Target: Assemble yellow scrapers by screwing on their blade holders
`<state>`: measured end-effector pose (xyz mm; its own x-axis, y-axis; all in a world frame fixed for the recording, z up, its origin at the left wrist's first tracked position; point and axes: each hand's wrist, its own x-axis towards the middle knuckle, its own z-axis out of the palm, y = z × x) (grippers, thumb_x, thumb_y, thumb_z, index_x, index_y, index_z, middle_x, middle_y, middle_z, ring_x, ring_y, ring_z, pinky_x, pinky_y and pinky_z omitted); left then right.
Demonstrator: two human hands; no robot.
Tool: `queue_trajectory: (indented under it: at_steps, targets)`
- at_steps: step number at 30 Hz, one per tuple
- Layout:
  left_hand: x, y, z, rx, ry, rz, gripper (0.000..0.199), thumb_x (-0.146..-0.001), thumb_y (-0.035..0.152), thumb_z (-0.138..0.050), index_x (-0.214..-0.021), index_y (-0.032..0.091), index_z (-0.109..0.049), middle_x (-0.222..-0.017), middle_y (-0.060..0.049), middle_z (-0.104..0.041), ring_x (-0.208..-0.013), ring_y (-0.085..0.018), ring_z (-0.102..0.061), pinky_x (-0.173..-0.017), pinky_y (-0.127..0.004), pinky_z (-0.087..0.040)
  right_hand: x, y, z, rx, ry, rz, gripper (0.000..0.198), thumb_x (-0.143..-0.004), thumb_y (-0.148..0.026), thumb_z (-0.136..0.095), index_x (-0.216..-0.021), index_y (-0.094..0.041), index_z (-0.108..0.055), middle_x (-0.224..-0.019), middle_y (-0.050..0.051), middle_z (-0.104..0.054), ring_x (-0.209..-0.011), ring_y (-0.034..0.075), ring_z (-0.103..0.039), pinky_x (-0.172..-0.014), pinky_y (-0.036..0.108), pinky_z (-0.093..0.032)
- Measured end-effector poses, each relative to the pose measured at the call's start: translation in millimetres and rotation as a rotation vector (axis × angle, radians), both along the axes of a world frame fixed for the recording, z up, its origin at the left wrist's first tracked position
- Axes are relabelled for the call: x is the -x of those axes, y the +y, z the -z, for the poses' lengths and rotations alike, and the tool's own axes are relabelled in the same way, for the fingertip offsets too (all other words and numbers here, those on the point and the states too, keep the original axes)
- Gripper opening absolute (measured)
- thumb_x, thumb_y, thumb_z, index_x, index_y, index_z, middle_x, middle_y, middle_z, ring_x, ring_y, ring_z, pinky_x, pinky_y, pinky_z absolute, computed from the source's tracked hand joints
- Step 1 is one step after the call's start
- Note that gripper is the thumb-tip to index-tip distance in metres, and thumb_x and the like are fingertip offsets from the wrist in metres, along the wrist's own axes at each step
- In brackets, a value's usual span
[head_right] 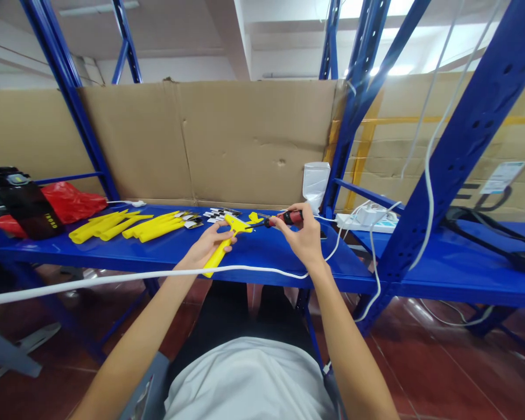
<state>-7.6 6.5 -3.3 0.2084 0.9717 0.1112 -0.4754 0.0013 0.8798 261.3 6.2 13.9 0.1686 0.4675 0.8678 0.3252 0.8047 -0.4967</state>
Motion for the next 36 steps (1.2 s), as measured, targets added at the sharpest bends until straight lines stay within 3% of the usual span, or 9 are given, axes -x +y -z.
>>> queue_trajectory:
  at_steps: [5,9,15,20,27,31,36]
  targets:
    - [-4,-9,-4.7,-0.017,-0.067,0.044,0.053,-0.077,0.007,-0.089,-0.119,0.020,-0.060,-0.105,-0.008,-0.071,-0.076,-0.015,-0.071,-0.052,-0.017,-0.047,-17,0,-16,-0.071,0.345,0.017,0.050,-0.085,-0.051,-0.094,-0.110,-0.027,-0.057,-0.093,0.000,-0.075,-0.087,0.023,-0.082,-0.087,0.042,-0.070]
    - [-5,-14,-8.8,-0.021,-0.081,0.043,0.049,-0.079,0.006,-0.088,-0.119,0.021,-0.062,-0.109,-0.008,-0.071,-0.078,-0.014,-0.071,-0.053,-0.016,-0.047,-32,-4,-27,-0.156,0.583,-0.099,0.046,-0.094,-0.055,-0.085,-0.112,-0.030,-0.051,-0.098,-0.001,-0.074,-0.096,0.024,-0.084,-0.095,0.049,-0.071]
    - [-6,-16,-9.9,-0.017,-0.078,0.031,0.050,-0.079,0.007,-0.088,-0.121,0.021,-0.065,-0.111,-0.008,-0.071,-0.080,-0.013,-0.071,-0.053,-0.015,-0.048,-43,-9,-30,-0.241,0.569,-0.040,0.039,-0.099,-0.053,-0.080,-0.113,-0.030,-0.051,-0.103,0.000,-0.072,-0.105,0.025,-0.084,-0.096,0.050,-0.072]
    - [-4,-12,-7.8,-0.030,-0.092,0.066,0.053,-0.078,0.007,-0.090,-0.122,0.021,-0.065,-0.111,-0.007,-0.071,-0.080,-0.013,-0.071,-0.053,-0.016,-0.048,-41,-10,-29,-0.246,0.630,-0.098,0.043,-0.096,-0.050,-0.085,-0.113,-0.031,-0.051,-0.101,0.000,-0.071,-0.106,0.025,-0.083,-0.098,0.049,-0.071]
    - [-5,-13,-9.0,-0.013,-0.098,0.060,0.055,-0.078,0.006,-0.090,-0.123,0.022,-0.063,-0.108,-0.007,-0.071,-0.079,-0.014,-0.071,-0.054,-0.017,-0.048,-30,-19,-32,-0.285,0.510,-0.022,0.038,-0.100,-0.046,-0.082,-0.114,-0.031,-0.050,-0.102,0.000,-0.072,-0.100,0.025,-0.083,-0.094,0.049,-0.072]
    - [-5,-13,-8.5,-0.018,-0.099,0.070,0.056,-0.075,0.006,-0.091,-0.121,0.022,-0.062,-0.109,-0.007,-0.071,-0.080,-0.015,-0.072,-0.054,-0.017,-0.048,-5,-34,-31,-0.339,0.300,0.014,0.045,-0.091,-0.041,-0.093,-0.113,-0.029,-0.056,-0.102,0.002,-0.077,-0.095,0.024,-0.083,-0.098,0.047,-0.070]
    - [-4,-12,-7.0,-0.041,-0.083,0.097,0.057,-0.075,0.009,-0.093,-0.122,0.021,-0.062,-0.109,-0.006,-0.071,-0.080,-0.014,-0.072,-0.054,-0.018,-0.047,17,-38,-21,-0.316,0.063,-0.057,0.045,-0.089,-0.037,-0.096,-0.115,-0.028,-0.061,-0.107,0.004,-0.080,-0.097,0.026,-0.085,-0.092,0.044,-0.072]
